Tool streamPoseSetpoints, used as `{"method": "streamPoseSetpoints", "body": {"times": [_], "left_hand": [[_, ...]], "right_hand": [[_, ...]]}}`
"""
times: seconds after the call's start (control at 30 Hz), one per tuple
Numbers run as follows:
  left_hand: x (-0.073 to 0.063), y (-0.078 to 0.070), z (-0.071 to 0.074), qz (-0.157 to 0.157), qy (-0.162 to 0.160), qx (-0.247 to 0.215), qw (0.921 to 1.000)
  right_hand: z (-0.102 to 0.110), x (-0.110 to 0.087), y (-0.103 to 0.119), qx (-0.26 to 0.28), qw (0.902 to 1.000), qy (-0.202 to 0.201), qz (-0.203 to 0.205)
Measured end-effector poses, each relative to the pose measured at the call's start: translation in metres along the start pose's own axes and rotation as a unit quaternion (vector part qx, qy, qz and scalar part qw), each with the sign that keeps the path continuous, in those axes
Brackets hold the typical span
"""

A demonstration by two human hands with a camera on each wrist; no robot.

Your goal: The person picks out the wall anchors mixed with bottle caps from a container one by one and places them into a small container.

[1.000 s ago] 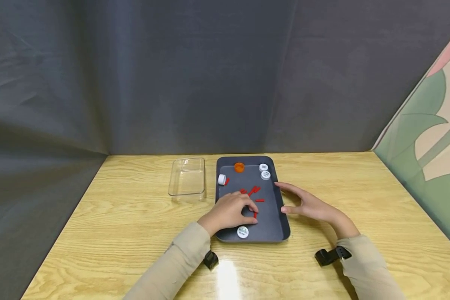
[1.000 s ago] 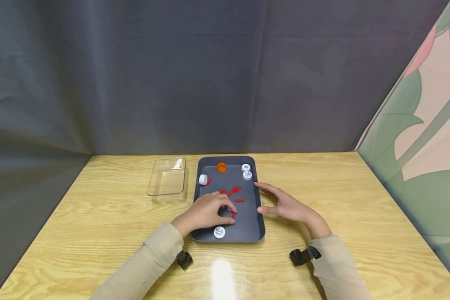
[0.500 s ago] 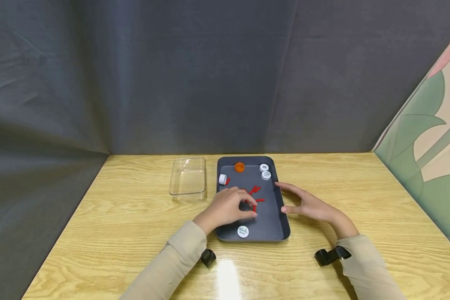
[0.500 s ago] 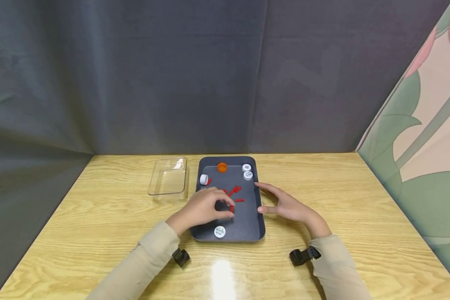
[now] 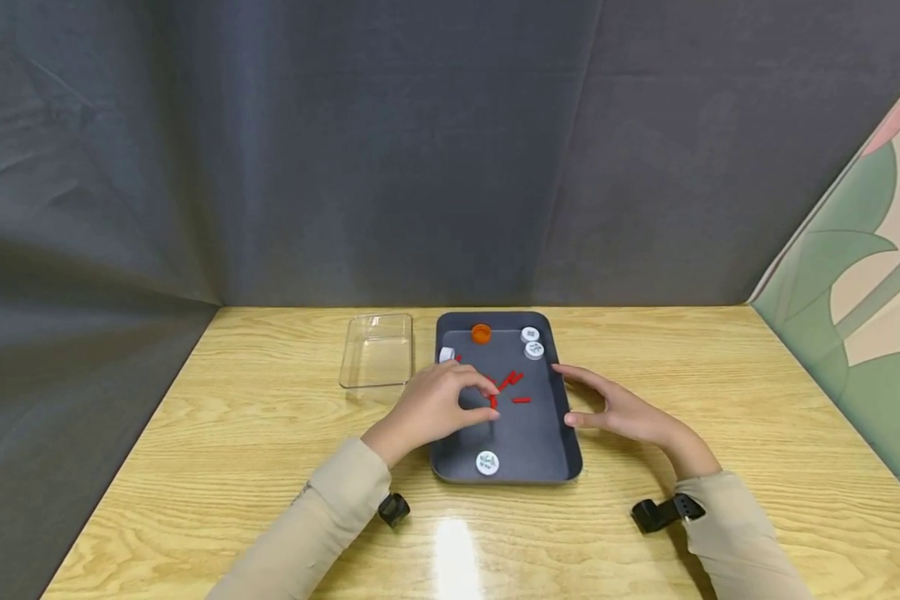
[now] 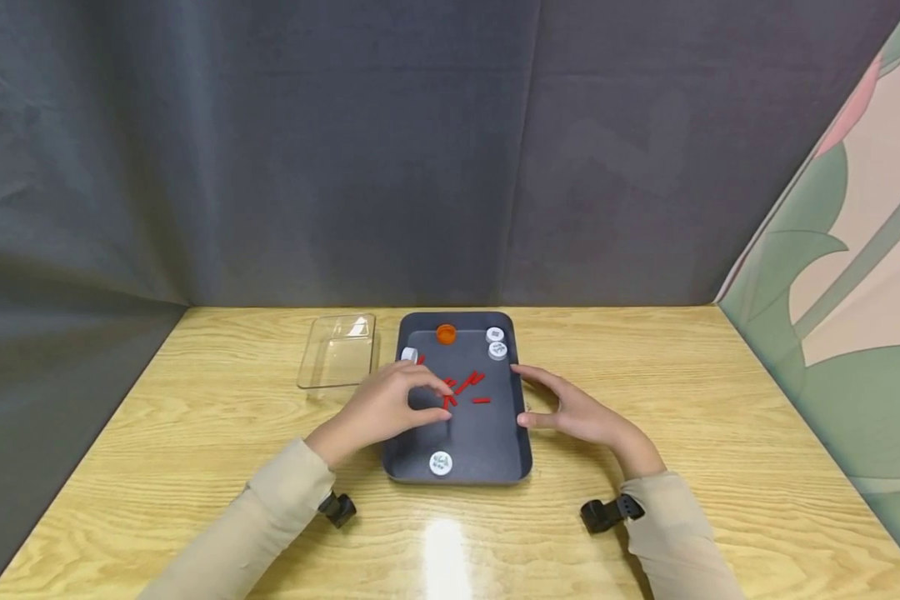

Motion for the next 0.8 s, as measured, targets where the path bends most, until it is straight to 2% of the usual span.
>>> {"method": "streamPoseSetpoints", "body": {"times": [0.13,0.37,0.8], "left_hand": [[-0.005,0.006,0.008,0.015,-0.025,0.002,0.9996],[-0.016,0.016,0.029,0.019,-0.064,-0.024,0.9975],[-0.031,0.039,0.067,0.040,-0.116,-0.002,0.9925]], "right_hand": [[0.001,-0.002,0.002,-0.001,1.0000,-0.001,0.000],[0.002,-0.001,0.005,-0.002,1.0000,-0.001,0.000],[0.004,-0.003,0.004,-0.007,1.0000,-0.001,0.005]]}}
Point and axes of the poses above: each hand's wrist, its own x-axis towards the middle knuckle, its own z-axis out of the back of the hand, y = z × x, the point moved 5 cm from there along x, towards the middle knuckle, and after that the axes turned 9 degrees about z, right-handed, at the moved point
